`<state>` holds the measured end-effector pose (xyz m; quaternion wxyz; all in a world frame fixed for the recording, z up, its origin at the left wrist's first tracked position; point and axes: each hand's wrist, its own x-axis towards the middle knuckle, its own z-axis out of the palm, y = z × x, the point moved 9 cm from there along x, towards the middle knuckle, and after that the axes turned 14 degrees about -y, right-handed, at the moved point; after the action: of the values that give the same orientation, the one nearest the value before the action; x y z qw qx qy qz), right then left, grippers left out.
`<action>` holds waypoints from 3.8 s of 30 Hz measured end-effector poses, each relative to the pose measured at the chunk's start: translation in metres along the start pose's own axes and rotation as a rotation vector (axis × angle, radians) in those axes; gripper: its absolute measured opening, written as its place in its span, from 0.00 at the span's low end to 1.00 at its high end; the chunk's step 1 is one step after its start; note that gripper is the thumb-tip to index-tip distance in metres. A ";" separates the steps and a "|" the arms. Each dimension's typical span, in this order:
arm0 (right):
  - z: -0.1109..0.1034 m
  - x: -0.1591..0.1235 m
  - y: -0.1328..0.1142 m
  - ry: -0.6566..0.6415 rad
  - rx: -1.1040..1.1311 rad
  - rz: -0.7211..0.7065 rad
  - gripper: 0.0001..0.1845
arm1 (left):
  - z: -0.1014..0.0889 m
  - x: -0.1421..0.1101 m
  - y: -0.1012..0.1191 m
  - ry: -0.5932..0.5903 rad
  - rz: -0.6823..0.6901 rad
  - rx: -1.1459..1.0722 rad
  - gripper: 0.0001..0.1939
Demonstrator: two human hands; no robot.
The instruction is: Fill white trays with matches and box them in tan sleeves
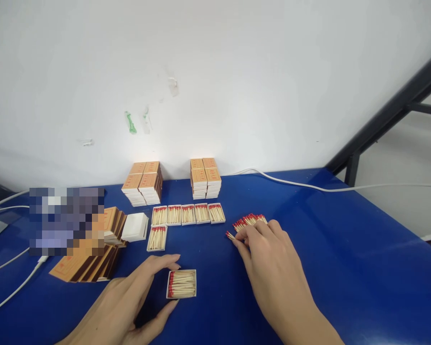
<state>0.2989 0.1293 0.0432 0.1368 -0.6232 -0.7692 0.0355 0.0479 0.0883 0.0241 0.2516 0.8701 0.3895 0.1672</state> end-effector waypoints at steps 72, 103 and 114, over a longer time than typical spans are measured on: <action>0.034 -0.006 -0.090 -0.718 0.633 -0.122 0.32 | -0.011 -0.004 0.006 0.085 -0.028 0.001 0.44; -0.011 -0.013 -0.009 0.166 -0.204 0.109 0.27 | -0.003 -0.004 -0.005 0.042 -0.069 0.008 0.36; -0.012 -0.012 -0.015 0.175 -0.272 0.081 0.24 | -0.007 -0.002 0.000 0.030 -0.063 0.013 0.35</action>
<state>0.2900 0.1132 0.0559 0.1161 -0.6670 -0.7264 -0.1181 0.0431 0.0888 0.0296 0.2451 0.8564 0.4216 0.1698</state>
